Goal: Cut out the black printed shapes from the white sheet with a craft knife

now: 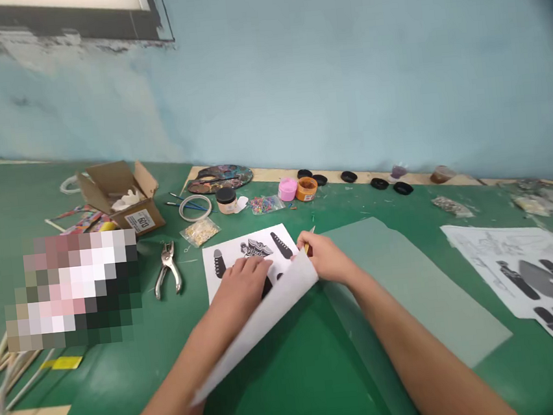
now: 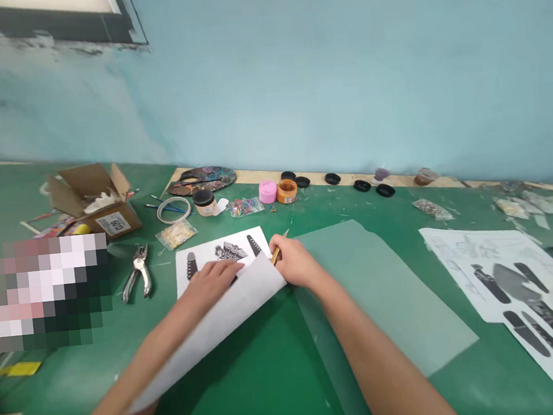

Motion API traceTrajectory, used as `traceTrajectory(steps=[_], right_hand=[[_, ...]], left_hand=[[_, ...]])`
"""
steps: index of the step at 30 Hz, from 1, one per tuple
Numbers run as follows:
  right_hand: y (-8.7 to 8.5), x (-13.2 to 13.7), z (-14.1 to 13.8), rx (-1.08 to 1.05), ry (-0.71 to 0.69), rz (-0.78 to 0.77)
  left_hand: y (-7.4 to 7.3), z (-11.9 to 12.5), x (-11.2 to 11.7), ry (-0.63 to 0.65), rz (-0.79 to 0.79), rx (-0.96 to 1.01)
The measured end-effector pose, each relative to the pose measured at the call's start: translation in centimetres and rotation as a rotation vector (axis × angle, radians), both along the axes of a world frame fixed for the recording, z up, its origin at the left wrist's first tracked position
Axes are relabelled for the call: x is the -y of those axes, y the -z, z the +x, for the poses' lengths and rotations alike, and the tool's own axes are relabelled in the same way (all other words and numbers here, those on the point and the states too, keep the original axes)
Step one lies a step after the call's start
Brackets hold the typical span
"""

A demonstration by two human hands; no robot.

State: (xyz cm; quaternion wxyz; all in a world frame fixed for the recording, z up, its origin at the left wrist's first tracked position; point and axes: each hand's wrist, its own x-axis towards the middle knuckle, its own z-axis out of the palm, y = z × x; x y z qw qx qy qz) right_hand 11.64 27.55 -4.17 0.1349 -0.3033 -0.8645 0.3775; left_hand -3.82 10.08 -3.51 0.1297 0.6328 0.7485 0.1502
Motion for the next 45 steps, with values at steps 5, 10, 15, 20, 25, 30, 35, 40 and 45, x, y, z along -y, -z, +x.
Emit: traceTrajectory(steps=[5,10,15,20,25,30,35,40,45], right_hand=[[-1.6,0.0,0.2,-0.029,0.12,0.165],[-2.4,1.0,-0.1,-0.04,0.166,0.277],[-1.7,2.8,-0.9,0.007,0.047,0.335],[-0.7,3.2,-1.3,0.036,0.009,0.315],[0.1,2.7,-1.4,-0.001,0.031,0.254],[1.2,2.1,-1.2,-0.153,0.035,0.151],[2.3,1.2,-1.1,-0.356,0.168,-0.103],[2.4,0.4,-1.6,-0.573,0.365,-0.518],[2.3,0.2,-1.6,-0.582,0.433,-0.523]], left_hand=[[1.6,2.9,4.2,0.02,0.064,-0.087],[1.3,3.7,5.1,0.022,0.138,-0.118],[0.7,4.1,5.1,0.022,0.178,-0.158],[0.9,4.4,5.1,-0.007,0.18,-0.171],[1.5,4.3,5.0,-0.026,0.165,-0.154],[1.6,3.8,5.0,-0.005,0.127,-0.145],[-0.7,2.6,2.7,0.039,0.034,-0.204],[-1.6,0.2,-3.3,0.096,0.009,-0.228],[0.9,-1.1,-6.5,0.131,0.12,-0.184]])
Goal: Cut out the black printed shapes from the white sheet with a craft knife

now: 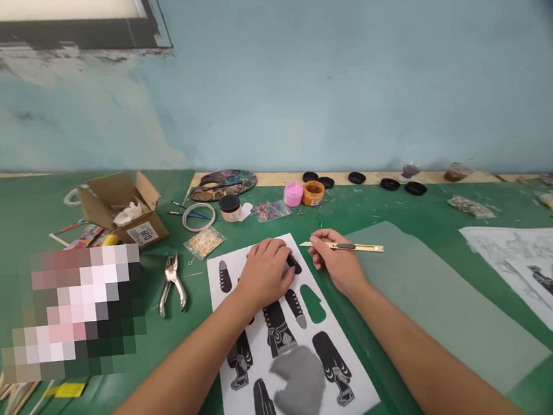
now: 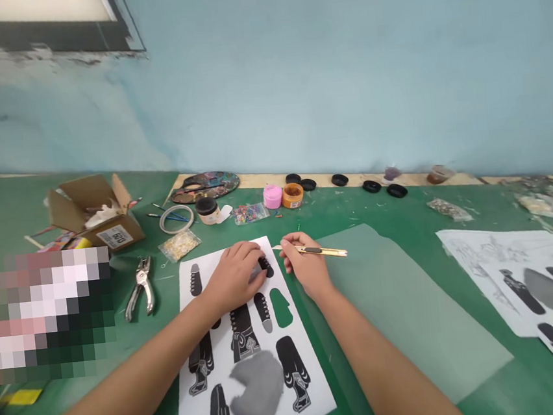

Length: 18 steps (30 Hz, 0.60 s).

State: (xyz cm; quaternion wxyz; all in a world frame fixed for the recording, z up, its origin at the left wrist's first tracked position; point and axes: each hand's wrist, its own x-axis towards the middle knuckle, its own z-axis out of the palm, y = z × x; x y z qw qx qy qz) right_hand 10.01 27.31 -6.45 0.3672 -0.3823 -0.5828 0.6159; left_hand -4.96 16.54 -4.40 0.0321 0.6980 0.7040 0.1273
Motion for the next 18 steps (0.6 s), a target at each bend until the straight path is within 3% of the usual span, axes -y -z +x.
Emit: traceTrajectory(steps=[6,11,16,18], right_hand=[[-0.6,0.2,0.4,0.132,-0.062,0.103],[-1.2,0.5,0.3,0.395,-0.092,0.301],[-1.4,1.0,0.5,0.423,-0.063,0.277],[-1.3,1.1,0.6,0.446,-0.077,0.359]], left_hand=[[1.8,-0.4,1.1,-0.019,-0.012,0.005],[1.9,0.2,1.7,-0.119,-0.03,-0.043],[1.8,0.7,1.6,-0.145,-0.034,-0.067],[1.8,0.7,1.6,-0.147,-0.03,-0.071]])
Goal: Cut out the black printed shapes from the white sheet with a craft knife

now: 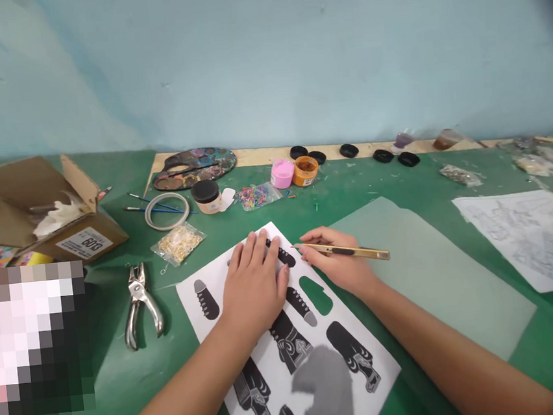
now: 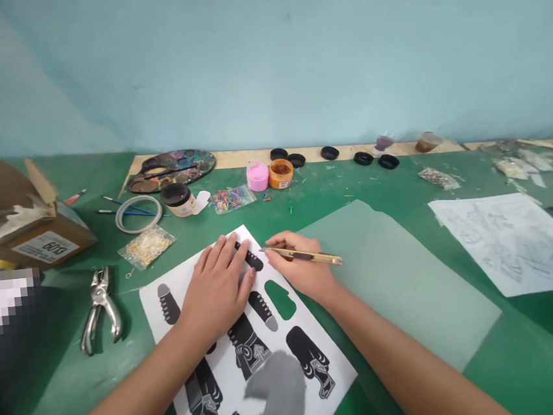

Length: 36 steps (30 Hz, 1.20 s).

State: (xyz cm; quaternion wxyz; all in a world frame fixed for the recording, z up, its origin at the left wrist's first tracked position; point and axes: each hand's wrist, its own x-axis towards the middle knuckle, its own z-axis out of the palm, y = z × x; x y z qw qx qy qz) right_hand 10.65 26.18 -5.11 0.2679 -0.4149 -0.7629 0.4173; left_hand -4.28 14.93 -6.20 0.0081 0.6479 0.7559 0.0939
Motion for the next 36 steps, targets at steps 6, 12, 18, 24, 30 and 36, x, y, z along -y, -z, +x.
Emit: traceTrajectory(steps=[6,12,18,24,30,36], right_hand=[[0.51,-0.08,0.42,-0.064,-0.134,0.143],[0.61,-0.05,0.76,-0.109,-0.072,0.13],[0.37,0.13,0.81,-0.022,-0.05,0.094],[0.62,0.28,0.83,0.112,-0.011,0.127],[0.86,0.37,0.64,0.095,-0.04,0.166],[0.93,0.39,0.46,0.102,-0.043,0.185]], left_hand=[[-0.18,0.05,0.07,0.004,-0.006,0.01],[-0.25,0.05,0.03,0.009,-0.003,0.04],[-0.32,0.02,0.05,0.01,-0.009,0.044],[-0.35,0.11,0.02,0.007,-0.023,0.046],[-0.33,0.1,0.0,0.012,-0.019,0.045],[-0.13,0.07,-0.07,0.015,-0.009,0.05]])
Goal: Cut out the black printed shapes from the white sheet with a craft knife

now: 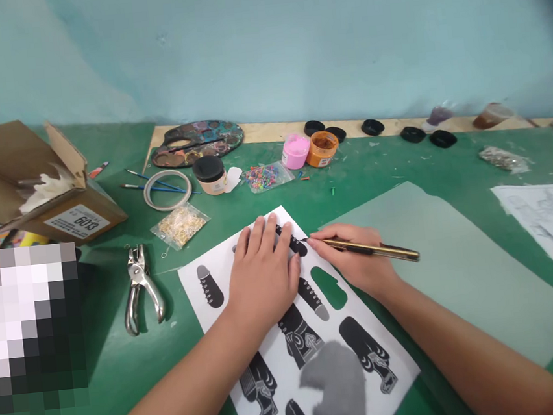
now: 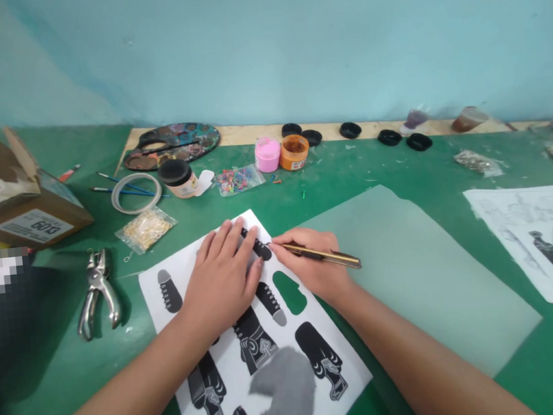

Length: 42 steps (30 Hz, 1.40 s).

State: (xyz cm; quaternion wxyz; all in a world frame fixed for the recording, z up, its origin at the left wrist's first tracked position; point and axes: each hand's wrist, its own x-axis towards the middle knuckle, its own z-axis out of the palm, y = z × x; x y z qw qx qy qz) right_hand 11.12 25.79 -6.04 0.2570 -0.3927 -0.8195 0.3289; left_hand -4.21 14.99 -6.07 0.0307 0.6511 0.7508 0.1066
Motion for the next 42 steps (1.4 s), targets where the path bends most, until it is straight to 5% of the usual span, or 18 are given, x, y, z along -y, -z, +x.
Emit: traceTrajectory(steps=[42], right_hand=[[-0.15,0.43,-0.12,-0.036,-0.121,0.099]], left_hand=[[-0.06,0.16,0.09,-0.008,-0.008,-0.017]])
